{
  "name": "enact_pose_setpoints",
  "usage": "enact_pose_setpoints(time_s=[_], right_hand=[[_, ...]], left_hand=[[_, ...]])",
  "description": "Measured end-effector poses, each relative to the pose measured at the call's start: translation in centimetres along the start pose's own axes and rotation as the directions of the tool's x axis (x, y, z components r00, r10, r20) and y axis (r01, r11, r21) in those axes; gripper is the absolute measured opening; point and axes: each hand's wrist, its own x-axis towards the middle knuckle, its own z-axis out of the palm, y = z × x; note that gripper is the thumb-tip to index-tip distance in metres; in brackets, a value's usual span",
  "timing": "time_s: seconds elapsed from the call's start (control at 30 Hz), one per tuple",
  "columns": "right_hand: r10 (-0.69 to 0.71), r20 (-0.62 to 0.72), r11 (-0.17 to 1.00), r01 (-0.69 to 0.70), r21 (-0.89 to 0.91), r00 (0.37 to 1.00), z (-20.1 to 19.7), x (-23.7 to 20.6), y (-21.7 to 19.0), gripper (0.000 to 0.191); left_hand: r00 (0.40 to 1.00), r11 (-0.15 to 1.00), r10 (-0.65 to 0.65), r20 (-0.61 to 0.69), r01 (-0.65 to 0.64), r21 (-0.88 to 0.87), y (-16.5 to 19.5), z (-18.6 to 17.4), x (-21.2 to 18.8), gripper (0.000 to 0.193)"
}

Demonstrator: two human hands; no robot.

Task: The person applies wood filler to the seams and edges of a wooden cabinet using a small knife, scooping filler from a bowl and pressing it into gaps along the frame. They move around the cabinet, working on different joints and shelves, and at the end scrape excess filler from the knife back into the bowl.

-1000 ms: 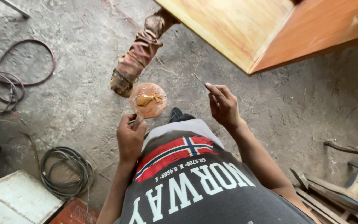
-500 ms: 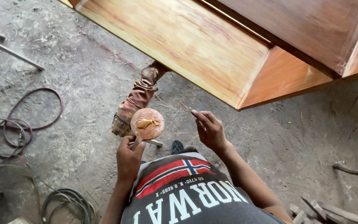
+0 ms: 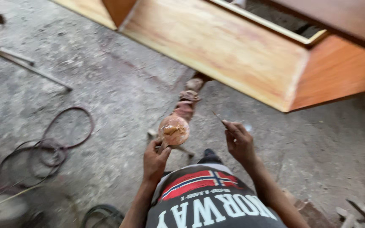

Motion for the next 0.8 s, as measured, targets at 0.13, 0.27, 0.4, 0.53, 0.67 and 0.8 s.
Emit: enact_pose_setpoints(time_s=[0.13,0.27,0.4,0.53,0.67,0.8], right_hand=[[-0.059,0.122,0.998,0.057,0.017,0.991,5.9,0.4,-5.9,0.038],[-0.085,0.166,0.996,0.085,0.007,0.982,10.2,1.0,-10.1,0.038],[-0.096,0.208,0.995,0.097,0.007,0.973,13.8,1.7,-13.3,0.041],[-0.189,0.225,0.982,0.179,0.061,0.956,16.8,4.1,-14.9,0.039],[-0.32,0.175,0.947,0.311,0.08,0.931,19.3,6.8,-15.4,0.034],[-0.188,0.142,0.976,0.169,0.139,0.972,22.2,8.1,-16.0,0.036]], left_hand=[[0.995,0.993,-0.054,-0.085,0.063,0.105,-2.1,-7.8,0.3,0.028],[0.979,0.982,-0.18,-0.098,0.185,0.042,-2.8,-13.4,-0.1,0.026],[0.979,0.979,-0.158,-0.126,0.172,0.106,-2.6,-19.0,-0.6,0.024],[0.98,0.999,-0.018,-0.198,0.027,0.044,-2.4,-22.8,-0.6,0.022],[0.955,0.999,-0.046,-0.293,0.037,-0.038,-1.5,-24.4,-0.5,0.021],[0.944,0.995,-0.041,-0.327,0.068,0.072,0.2,-25.4,0.6,0.023]])
